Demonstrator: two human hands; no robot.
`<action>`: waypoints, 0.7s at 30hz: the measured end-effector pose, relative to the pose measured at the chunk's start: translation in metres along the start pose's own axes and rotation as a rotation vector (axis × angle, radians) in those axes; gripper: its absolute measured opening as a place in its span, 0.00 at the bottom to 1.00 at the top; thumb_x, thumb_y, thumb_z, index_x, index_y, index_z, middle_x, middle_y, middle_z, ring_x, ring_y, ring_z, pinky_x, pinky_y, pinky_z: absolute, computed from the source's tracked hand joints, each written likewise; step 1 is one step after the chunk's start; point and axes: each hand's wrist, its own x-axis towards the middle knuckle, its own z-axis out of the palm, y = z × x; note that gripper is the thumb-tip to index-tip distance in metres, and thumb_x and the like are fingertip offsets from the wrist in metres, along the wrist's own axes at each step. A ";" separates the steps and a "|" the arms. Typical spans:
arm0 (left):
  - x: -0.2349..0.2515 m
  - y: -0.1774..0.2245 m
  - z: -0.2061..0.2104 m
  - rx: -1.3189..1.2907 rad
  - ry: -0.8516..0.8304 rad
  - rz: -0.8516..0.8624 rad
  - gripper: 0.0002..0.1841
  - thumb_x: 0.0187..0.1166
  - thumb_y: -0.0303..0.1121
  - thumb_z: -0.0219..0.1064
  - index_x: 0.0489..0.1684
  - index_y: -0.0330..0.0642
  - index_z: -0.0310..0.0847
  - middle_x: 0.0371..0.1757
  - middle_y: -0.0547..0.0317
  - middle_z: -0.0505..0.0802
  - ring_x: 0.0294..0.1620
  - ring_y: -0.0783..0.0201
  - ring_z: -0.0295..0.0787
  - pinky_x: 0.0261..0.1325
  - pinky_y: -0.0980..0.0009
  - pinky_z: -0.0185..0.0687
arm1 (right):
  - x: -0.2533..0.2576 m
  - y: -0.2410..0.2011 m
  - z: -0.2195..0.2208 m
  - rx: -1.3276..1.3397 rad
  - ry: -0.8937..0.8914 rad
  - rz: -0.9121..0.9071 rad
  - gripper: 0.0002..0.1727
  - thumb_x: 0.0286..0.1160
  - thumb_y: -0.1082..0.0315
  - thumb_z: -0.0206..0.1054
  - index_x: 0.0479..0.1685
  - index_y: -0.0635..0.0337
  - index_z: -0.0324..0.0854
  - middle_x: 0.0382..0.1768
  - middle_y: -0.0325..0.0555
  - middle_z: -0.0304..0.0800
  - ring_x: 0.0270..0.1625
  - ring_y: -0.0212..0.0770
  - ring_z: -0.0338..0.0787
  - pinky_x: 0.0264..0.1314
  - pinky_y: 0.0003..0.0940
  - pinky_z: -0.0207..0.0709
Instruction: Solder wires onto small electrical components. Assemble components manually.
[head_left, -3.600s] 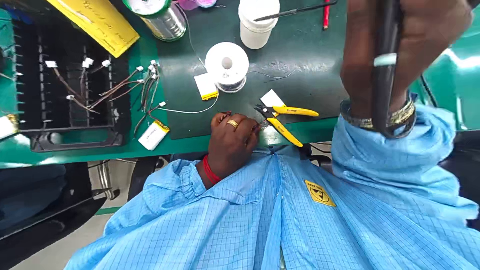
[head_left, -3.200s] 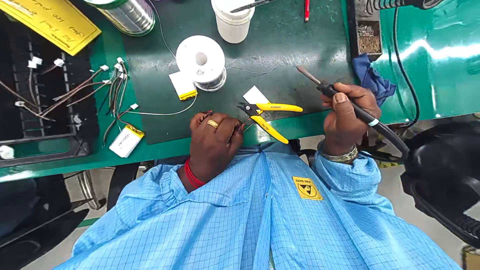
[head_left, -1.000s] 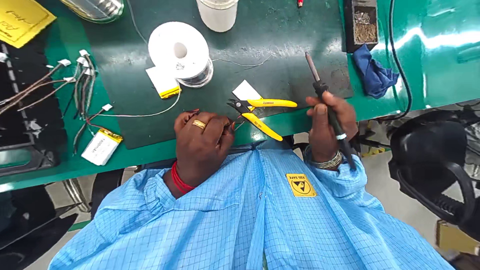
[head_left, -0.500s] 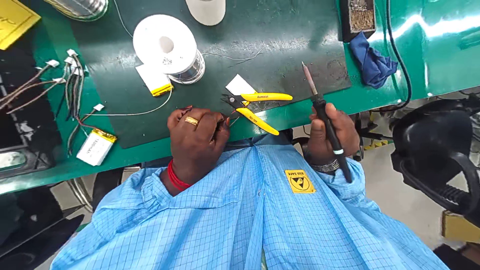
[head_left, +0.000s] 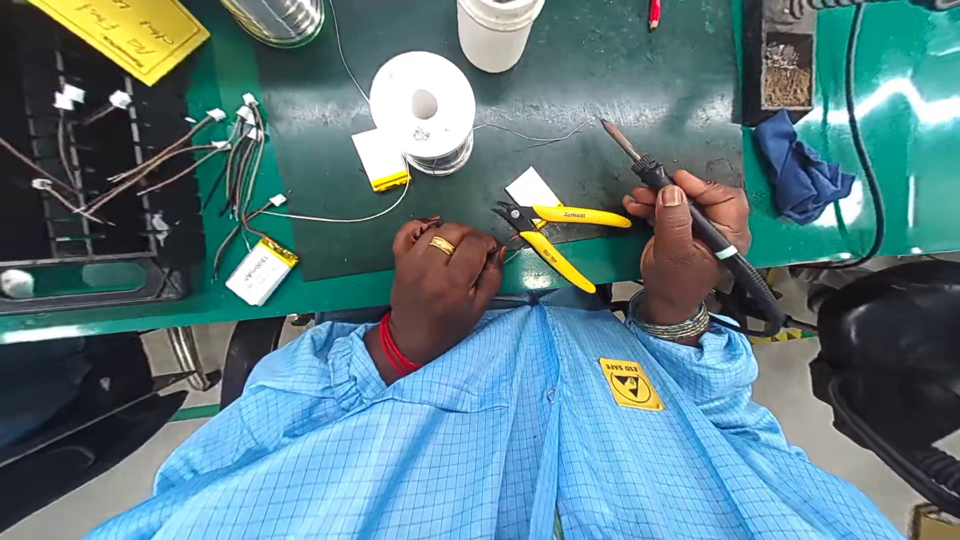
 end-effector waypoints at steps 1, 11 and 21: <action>0.000 0.000 0.000 -0.001 0.000 0.003 0.10 0.82 0.35 0.64 0.33 0.44 0.88 0.32 0.55 0.93 0.39 0.59 0.88 0.61 0.57 0.68 | 0.000 0.000 0.000 0.001 -0.005 0.006 0.09 0.80 0.74 0.66 0.54 0.54 0.80 0.42 0.31 0.97 0.41 0.33 0.98 0.46 0.33 0.95; 0.000 0.000 0.000 0.002 0.008 0.008 0.09 0.82 0.35 0.64 0.33 0.44 0.87 0.32 0.55 0.93 0.38 0.60 0.87 0.60 0.58 0.67 | 0.000 -0.001 0.001 0.002 -0.034 -0.008 0.09 0.80 0.74 0.67 0.54 0.54 0.81 0.43 0.31 0.97 0.42 0.32 0.98 0.47 0.30 0.94; 0.000 0.000 -0.001 0.003 -0.002 0.004 0.10 0.82 0.35 0.64 0.33 0.43 0.87 0.33 0.54 0.93 0.39 0.59 0.88 0.61 0.58 0.68 | 0.000 0.002 0.000 0.013 -0.027 -0.023 0.09 0.81 0.73 0.66 0.55 0.56 0.80 0.43 0.33 0.97 0.42 0.33 0.98 0.47 0.33 0.95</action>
